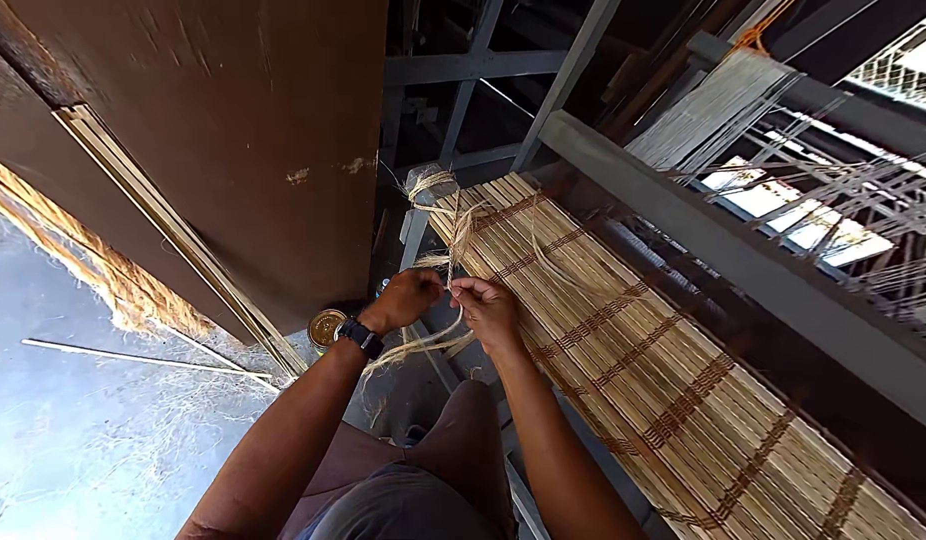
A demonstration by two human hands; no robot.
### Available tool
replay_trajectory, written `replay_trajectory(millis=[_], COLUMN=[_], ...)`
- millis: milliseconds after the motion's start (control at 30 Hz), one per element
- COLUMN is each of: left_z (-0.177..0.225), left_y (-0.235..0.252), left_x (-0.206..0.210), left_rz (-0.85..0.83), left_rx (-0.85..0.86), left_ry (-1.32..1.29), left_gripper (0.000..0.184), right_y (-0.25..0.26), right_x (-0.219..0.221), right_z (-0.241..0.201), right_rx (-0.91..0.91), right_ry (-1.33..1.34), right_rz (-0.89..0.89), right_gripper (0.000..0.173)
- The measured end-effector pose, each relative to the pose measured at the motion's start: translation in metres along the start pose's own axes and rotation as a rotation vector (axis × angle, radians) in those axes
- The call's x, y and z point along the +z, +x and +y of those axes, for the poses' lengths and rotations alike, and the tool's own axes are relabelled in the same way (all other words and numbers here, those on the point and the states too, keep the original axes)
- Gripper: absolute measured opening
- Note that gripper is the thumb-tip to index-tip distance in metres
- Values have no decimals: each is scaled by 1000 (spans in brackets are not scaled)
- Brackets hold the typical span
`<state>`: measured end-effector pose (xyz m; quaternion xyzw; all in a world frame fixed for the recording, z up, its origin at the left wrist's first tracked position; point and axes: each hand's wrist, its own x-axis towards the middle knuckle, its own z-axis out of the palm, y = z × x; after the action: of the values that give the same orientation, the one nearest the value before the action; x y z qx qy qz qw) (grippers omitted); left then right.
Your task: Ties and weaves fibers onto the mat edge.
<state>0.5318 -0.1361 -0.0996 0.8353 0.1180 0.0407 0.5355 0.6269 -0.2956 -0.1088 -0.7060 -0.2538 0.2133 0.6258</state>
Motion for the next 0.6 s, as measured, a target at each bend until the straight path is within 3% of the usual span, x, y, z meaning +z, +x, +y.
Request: replay_trajectory(millis=[433,600], left_z=[2,5], left_y=[-1,-4], left_x=[-14,-16], left_rz=[22,17], left_rx=[33,62], left_ry=[157,130], left_gripper=[20,21], right_y=[2,-1], right_x=[1,-3], right_z=[-15,-28], right_rx=[94,247], right_ry=[-183,46], right_rz=[-126,-211], right_gripper=[12,13])
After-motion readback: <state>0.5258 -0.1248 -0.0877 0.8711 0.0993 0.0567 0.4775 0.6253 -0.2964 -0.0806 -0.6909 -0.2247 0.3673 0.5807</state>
